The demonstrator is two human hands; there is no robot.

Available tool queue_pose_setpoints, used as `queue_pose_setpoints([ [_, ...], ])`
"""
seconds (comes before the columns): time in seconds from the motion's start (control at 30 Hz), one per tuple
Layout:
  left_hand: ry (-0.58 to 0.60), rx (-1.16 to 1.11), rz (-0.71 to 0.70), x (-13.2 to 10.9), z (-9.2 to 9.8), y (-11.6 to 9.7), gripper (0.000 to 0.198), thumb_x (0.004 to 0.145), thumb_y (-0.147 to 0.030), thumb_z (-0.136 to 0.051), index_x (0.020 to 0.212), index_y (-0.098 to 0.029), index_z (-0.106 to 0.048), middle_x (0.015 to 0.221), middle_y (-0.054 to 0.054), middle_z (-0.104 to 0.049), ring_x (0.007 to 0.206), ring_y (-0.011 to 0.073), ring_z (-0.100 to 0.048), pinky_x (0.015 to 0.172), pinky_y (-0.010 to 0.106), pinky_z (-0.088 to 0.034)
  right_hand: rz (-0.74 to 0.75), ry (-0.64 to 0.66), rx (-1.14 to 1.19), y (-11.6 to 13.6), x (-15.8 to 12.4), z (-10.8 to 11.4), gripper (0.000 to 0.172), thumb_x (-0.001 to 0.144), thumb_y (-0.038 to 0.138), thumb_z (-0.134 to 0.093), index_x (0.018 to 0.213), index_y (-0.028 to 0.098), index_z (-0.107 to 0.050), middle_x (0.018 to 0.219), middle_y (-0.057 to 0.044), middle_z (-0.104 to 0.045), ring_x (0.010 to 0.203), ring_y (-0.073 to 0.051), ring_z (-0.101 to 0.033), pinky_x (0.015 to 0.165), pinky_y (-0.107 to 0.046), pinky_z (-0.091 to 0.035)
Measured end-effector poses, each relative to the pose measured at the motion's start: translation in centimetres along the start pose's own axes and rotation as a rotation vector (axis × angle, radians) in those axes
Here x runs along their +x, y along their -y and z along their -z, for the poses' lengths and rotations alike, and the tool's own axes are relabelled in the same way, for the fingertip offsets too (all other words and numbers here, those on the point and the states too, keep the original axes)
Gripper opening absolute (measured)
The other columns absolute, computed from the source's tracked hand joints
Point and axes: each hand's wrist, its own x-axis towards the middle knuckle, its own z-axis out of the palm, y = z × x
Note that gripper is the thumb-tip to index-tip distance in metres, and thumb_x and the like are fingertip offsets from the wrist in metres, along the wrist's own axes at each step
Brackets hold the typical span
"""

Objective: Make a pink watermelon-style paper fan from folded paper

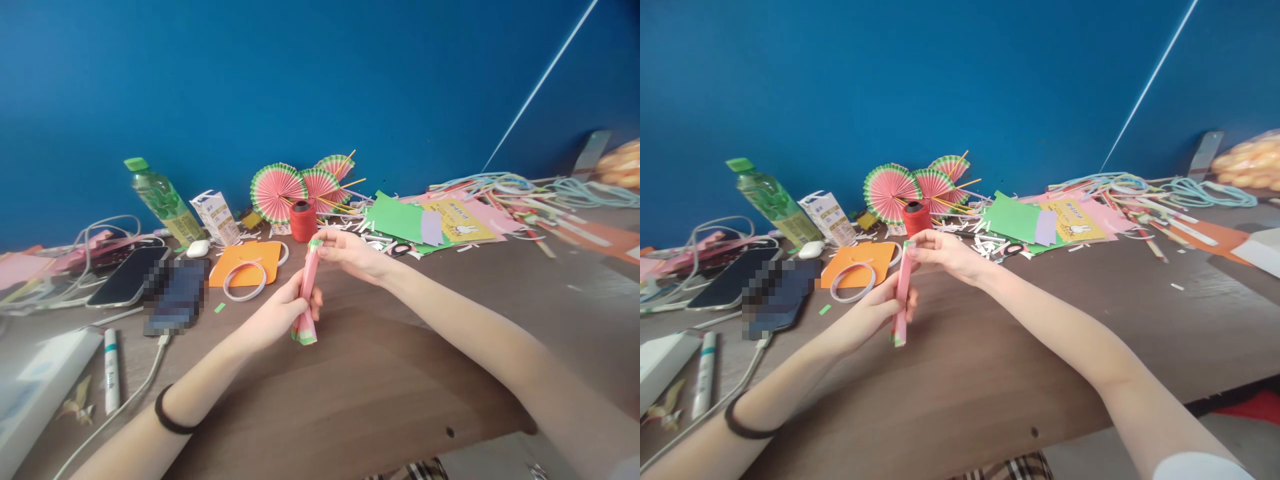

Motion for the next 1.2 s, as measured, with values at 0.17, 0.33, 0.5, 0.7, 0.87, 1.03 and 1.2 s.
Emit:
queue_pose_setpoints([
  [0.17, -0.030, 0.060, 0.014, 0.1, -0.2, 0.1, 0.044, 0.075, -0.017, -0.048, 0.118, -0.018, -0.039, 0.100, 0.005, -0.057, 0.081, 0.0148, -0.057, 0.060, 0.024, -0.046, 0.083, -0.152, -0.126, -0.2, 0.2, 0.0, 0.025, 0.066, 0.034, -0.071, 0.077, 0.017, -0.057, 0.078, 0.001, -0.060, 0.071, -0.010, -0.054, 0.069, -0.025, -0.040],
  [0.33, -0.023, 0.113, 0.123, 0.1, -0.3, 0.3, 0.045, 0.076, -0.023, -0.054, 0.118, -0.015, -0.038, 0.107, 0.011, -0.059, 0.090, 0.0194, -0.057, 0.059, 0.025, -0.045, 0.119, -0.208, -0.166, -0.2, 0.2, -0.3, 0.030, 0.062, 0.038, -0.073, 0.074, 0.017, -0.055, 0.074, 0.000, -0.059, 0.071, -0.012, -0.056, 0.069, -0.028, -0.044],
  [0.5, 0.063, 0.002, 0.112, -0.1, -1.1, 0.6, 0.043, 0.076, -0.015, -0.050, 0.118, -0.016, -0.038, 0.103, 0.011, -0.062, 0.096, 0.0210, -0.058, 0.064, 0.026, -0.044, 0.141, -0.288, -0.158, -0.7, 0.4, -0.1, 0.033, 0.061, 0.039, -0.073, 0.072, 0.016, -0.052, 0.070, 0.000, -0.059, 0.067, -0.012, -0.056, 0.064, -0.029, -0.045],
  [0.7, 0.011, -0.133, 0.083, 0.0, -1.6, 0.9, 0.042, 0.078, -0.015, -0.051, 0.117, -0.018, -0.038, 0.107, 0.012, -0.061, 0.097, 0.0230, -0.061, 0.068, 0.028, -0.043, 0.124, -0.340, -0.168, -0.8, 0.5, 0.2, 0.030, 0.062, 0.037, -0.071, 0.071, 0.017, -0.051, 0.070, 0.000, -0.059, 0.067, -0.012, -0.055, 0.064, -0.028, -0.044],
  [0.87, 0.034, -0.065, 0.060, 0.1, -1.2, 1.7, 0.041, 0.079, -0.023, -0.055, 0.117, -0.016, -0.043, 0.108, 0.011, -0.061, 0.101, 0.0210, -0.059, 0.088, 0.035, -0.042, 0.152, -0.399, -0.159, -0.3, 0.6, 1.1, 0.028, 0.064, 0.035, -0.070, 0.072, 0.017, -0.051, 0.069, 0.001, -0.058, 0.065, -0.011, -0.054, 0.063, -0.027, -0.042],
  [1.03, 0.077, -0.188, 0.062, 0.2, -1.2, 2.3, 0.043, 0.080, -0.024, -0.056, 0.119, -0.015, -0.043, 0.105, 0.012, -0.062, 0.097, 0.0215, -0.061, 0.092, 0.040, -0.041, 0.140, -0.414, -0.127, -0.2, 0.9, 2.2, 0.027, 0.063, 0.033, -0.070, 0.070, 0.016, -0.051, 0.067, 0.002, -0.059, 0.064, -0.010, -0.054, 0.063, -0.027, -0.040],
  [1.2, 0.091, -0.224, 0.080, 0.4, -1.2, 2.5, 0.043, 0.081, -0.024, -0.055, 0.121, -0.015, -0.042, 0.109, 0.014, -0.060, 0.099, 0.0225, -0.060, 0.093, 0.039, -0.042, 0.074, -0.440, -0.087, -1.3, 1.4, 2.9, 0.029, 0.058, 0.032, -0.073, 0.068, 0.015, -0.053, 0.065, 0.001, -0.059, 0.061, -0.010, -0.054, 0.059, -0.025, -0.038],
])
